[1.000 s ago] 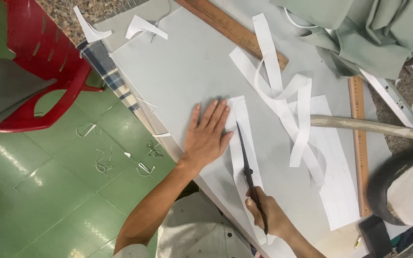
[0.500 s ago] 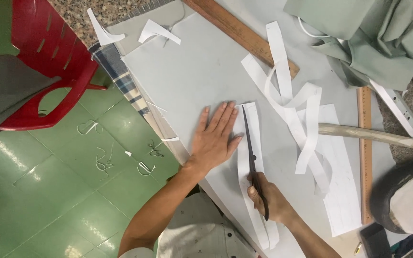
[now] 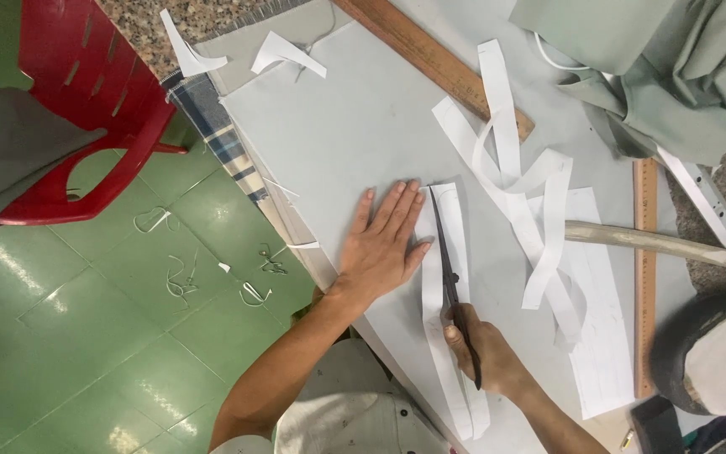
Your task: The person uses large shears to cut long strips of white paper on a workbench. They hold the paper with their left hand and cut along drawn lines, creating multiple strips and small pieces.
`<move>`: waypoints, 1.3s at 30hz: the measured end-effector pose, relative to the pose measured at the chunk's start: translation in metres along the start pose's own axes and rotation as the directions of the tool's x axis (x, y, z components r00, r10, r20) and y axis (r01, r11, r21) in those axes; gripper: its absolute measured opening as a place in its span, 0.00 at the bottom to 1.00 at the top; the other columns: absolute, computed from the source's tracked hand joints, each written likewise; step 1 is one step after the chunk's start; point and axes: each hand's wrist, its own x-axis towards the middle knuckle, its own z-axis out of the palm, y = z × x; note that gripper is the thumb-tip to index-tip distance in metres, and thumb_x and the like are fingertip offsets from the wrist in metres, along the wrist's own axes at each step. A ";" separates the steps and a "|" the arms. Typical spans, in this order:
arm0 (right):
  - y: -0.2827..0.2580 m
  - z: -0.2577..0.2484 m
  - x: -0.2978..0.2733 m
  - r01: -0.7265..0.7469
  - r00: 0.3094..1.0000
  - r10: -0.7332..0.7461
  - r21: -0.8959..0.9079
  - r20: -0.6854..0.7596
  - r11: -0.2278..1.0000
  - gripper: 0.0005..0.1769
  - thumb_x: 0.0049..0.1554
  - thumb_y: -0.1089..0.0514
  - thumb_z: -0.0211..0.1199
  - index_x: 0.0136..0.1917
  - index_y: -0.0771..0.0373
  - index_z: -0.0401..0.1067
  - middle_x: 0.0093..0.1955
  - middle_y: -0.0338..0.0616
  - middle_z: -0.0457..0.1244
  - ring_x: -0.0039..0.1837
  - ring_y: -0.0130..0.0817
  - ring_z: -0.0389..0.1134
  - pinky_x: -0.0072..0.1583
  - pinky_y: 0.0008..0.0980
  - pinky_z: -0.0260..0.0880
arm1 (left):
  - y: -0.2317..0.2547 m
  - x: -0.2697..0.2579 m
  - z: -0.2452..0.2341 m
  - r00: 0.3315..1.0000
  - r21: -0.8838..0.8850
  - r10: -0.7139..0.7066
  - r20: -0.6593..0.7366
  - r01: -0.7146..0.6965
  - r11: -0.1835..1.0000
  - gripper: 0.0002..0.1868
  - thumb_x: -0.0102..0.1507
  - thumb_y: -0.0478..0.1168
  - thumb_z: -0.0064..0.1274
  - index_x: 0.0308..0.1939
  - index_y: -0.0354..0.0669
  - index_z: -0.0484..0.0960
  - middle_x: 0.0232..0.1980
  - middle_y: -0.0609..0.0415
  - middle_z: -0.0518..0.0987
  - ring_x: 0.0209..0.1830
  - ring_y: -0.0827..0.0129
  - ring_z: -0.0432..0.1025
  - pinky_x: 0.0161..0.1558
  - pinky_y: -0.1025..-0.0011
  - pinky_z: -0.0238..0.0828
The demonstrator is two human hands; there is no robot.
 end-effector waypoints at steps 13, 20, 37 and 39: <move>0.013 -0.017 -0.001 0.059 0.997 -0.060 -0.030 -0.047 0.998 0.32 0.57 0.27 0.40 0.49 0.57 0.65 0.26 0.35 0.59 0.27 0.30 0.58 0.34 0.31 0.61 | 0.000 -0.002 0.003 0.998 0.008 0.003 -0.063 -0.002 1.000 0.40 0.72 0.65 0.09 0.83 0.50 0.47 0.86 0.58 0.41 0.86 0.68 0.33 0.82 0.50 0.15; 0.030 -0.004 -0.001 0.137 0.978 -0.116 0.111 -0.172 0.984 0.31 0.58 0.30 0.45 0.51 0.59 0.67 0.27 0.35 0.56 0.28 0.29 0.56 0.34 0.29 0.59 | 0.002 0.002 -0.004 1.000 -0.068 0.004 0.019 -0.003 0.998 0.48 0.67 0.74 0.12 0.82 0.46 0.43 0.86 0.57 0.39 0.86 0.67 0.31 0.81 0.50 0.16; 0.211 0.099 -0.113 0.148 0.885 0.084 0.450 -0.457 0.881 0.28 0.58 0.34 0.53 0.56 0.60 0.70 0.26 0.36 0.55 0.31 0.30 0.55 0.38 0.31 0.58 | -0.022 0.044 -0.013 0.894 -0.073 -0.220 -0.389 0.209 0.975 0.53 0.69 0.71 0.37 0.82 0.33 0.45 0.84 0.33 0.43 0.85 0.44 0.38 0.78 0.41 0.34; 0.250 0.115 -0.123 0.212 0.833 0.075 0.442 -0.549 0.872 0.25 0.60 0.39 0.56 0.57 0.61 0.69 0.25 0.37 0.56 0.29 0.32 0.56 0.36 0.33 0.58 | -0.014 0.045 -0.051 0.754 0.084 -0.225 -0.618 0.347 0.934 0.58 0.64 0.53 0.78 0.81 0.33 0.52 0.80 0.26 0.46 0.82 0.36 0.43 0.78 0.41 0.47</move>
